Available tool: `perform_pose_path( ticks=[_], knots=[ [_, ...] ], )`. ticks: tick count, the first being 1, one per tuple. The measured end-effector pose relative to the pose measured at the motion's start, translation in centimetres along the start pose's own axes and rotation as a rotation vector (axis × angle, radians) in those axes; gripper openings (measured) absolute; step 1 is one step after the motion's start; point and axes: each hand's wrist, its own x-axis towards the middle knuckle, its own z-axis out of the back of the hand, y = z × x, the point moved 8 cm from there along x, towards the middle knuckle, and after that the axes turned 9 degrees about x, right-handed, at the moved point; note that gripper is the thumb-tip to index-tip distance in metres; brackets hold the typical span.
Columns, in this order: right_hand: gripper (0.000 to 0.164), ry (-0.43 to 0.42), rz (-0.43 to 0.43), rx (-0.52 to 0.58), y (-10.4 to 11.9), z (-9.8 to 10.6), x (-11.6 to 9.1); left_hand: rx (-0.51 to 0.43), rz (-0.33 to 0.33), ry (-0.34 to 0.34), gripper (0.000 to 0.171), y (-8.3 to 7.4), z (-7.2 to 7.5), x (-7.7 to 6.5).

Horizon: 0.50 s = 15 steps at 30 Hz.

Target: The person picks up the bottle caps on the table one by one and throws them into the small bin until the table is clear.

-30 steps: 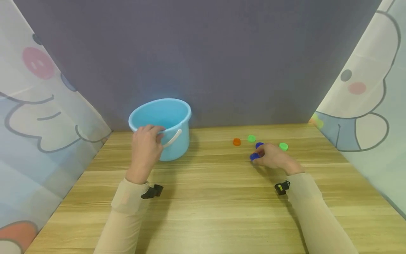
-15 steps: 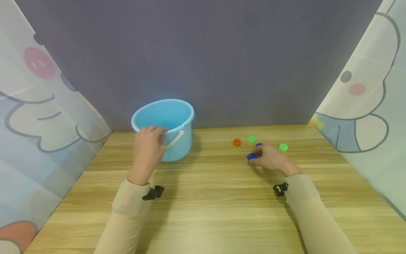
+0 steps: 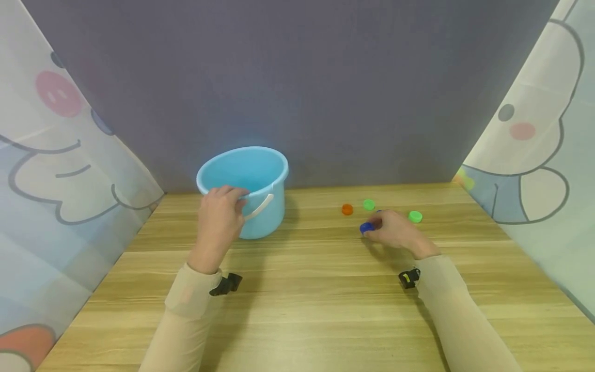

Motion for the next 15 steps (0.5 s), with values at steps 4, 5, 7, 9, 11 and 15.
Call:
perform_pose_path(
  ticks=[4,5,7,9,11,15],
  knots=[
    [0.043,-0.009,0.014,0.001,0.4,0.0,0.0,-0.011,-0.006,0.001,0.018,-0.2,0.0,0.0],
    [0.042,-0.010,0.012,0.007,0.5,0.0,0.0,-0.013,-0.008,0.000,0.018,-0.2,0.0,0.0],
    [0.042,-0.011,0.016,0.015,0.7,-0.1,0.0,-0.016,-0.009,0.000,0.018,-0.3,0.0,0.0],
    [0.042,-0.012,0.023,0.018,0.9,-0.1,0.0,-0.016,-0.010,0.001,0.018,-0.3,0.0,0.0],
    [0.042,-0.018,0.030,0.016,1.1,0.0,0.0,-0.016,-0.011,0.002,0.018,-0.3,0.0,0.0],
    [0.042,-0.032,0.048,0.008,1.4,0.0,0.1,-0.015,-0.021,0.002,0.018,-0.5,0.1,-0.1]
  ],
)
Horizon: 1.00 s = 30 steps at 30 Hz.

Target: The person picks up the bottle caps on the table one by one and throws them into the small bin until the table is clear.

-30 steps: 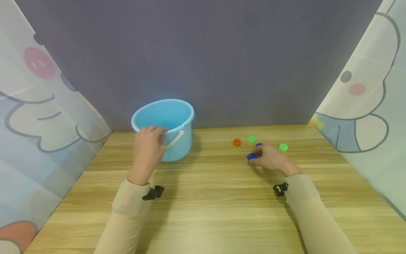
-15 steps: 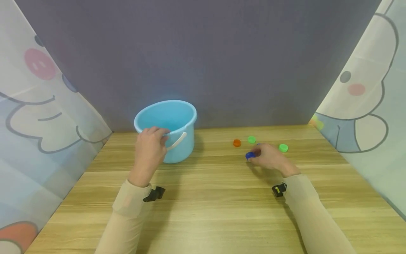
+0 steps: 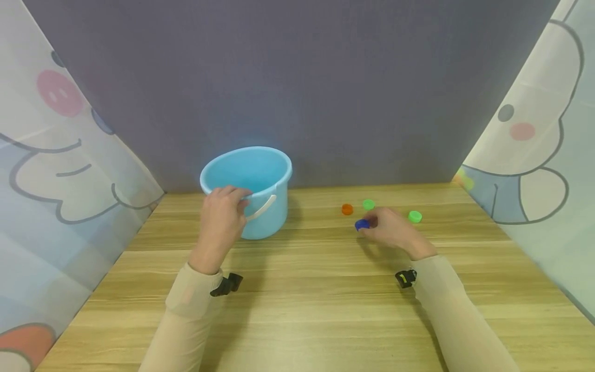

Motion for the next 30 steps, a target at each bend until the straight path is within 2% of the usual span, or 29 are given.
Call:
perform_pose_path(
  ticks=[19,30],
  knots=[
    [0.046,-0.038,-0.008,0.002,1.1,0.4,0.0,0.021,-0.055,0.020,0.018,-1.0,0.1,-0.1],
    [0.043,-0.092,0.052,0.009,1.5,0.9,0.1,0.028,-0.092,-0.003,0.019,-1.5,0.1,-0.2]
  ],
)
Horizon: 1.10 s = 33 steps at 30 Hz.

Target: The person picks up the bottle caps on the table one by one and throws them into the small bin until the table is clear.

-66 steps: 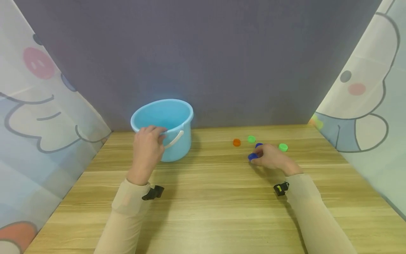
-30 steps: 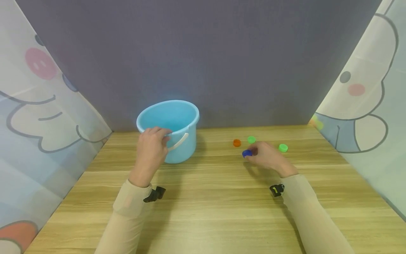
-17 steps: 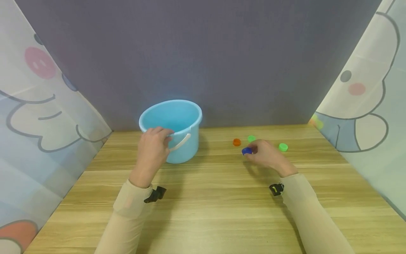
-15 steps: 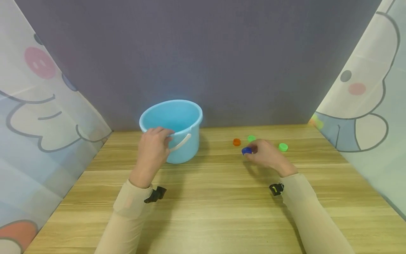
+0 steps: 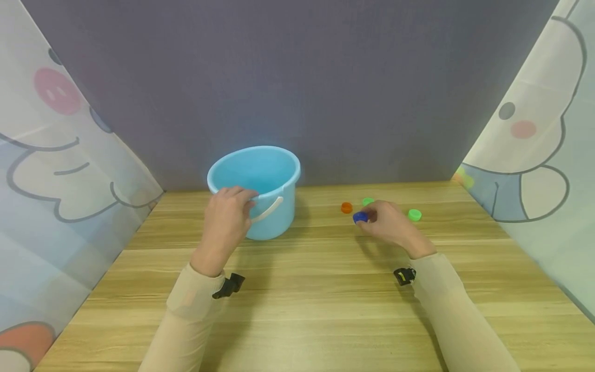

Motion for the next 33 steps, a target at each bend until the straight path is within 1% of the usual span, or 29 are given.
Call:
perform_pose_path(
  ticks=[5,16,25,33],
  knots=[
    [0.044,-0.004,-0.002,0.006,0.3,0.0,0.0,-0.006,-0.006,-0.001,0.018,0.0,0.0,0.0],
    [0.043,-0.036,0.034,-0.023,1.2,0.5,-0.2,-0.010,-0.034,0.003,0.018,-0.7,0.1,-0.1],
    [0.043,-0.038,0.037,-0.012,1.4,0.6,-0.3,-0.014,-0.044,0.018,0.018,-1.2,0.1,-0.1],
    [0.042,-0.050,0.047,0.000,1.8,0.8,-0.4,-0.011,-0.050,0.016,0.018,-1.5,0.2,-0.2]
  ],
)
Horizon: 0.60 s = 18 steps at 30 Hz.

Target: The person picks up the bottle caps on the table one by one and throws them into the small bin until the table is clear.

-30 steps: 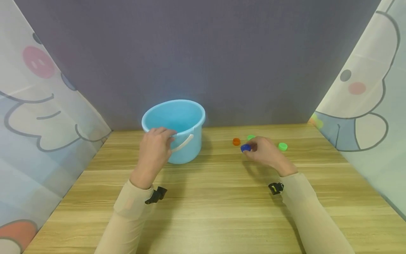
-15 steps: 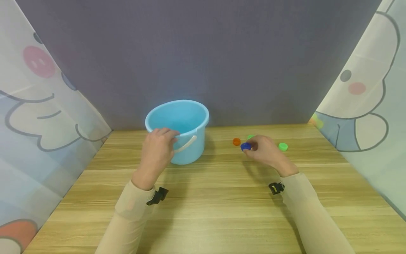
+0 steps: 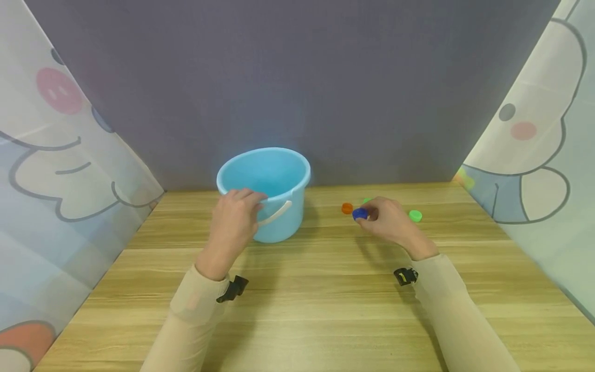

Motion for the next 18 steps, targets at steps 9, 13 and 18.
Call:
perform_pose_path(
  ticks=[9,13,18],
  knots=[
    [0.038,-0.010,0.012,0.032,0.6,0.3,-0.1,-0.003,-0.014,0.005,0.018,-0.4,0.0,0.0],
    [0.037,-0.013,0.017,0.042,0.9,0.5,-0.2,-0.010,-0.021,-0.005,0.018,-0.7,0.0,0.0],
    [0.034,-0.020,0.019,0.055,1.3,0.7,-0.3,-0.017,-0.034,-0.015,0.017,-0.9,0.0,0.0]
  ],
)
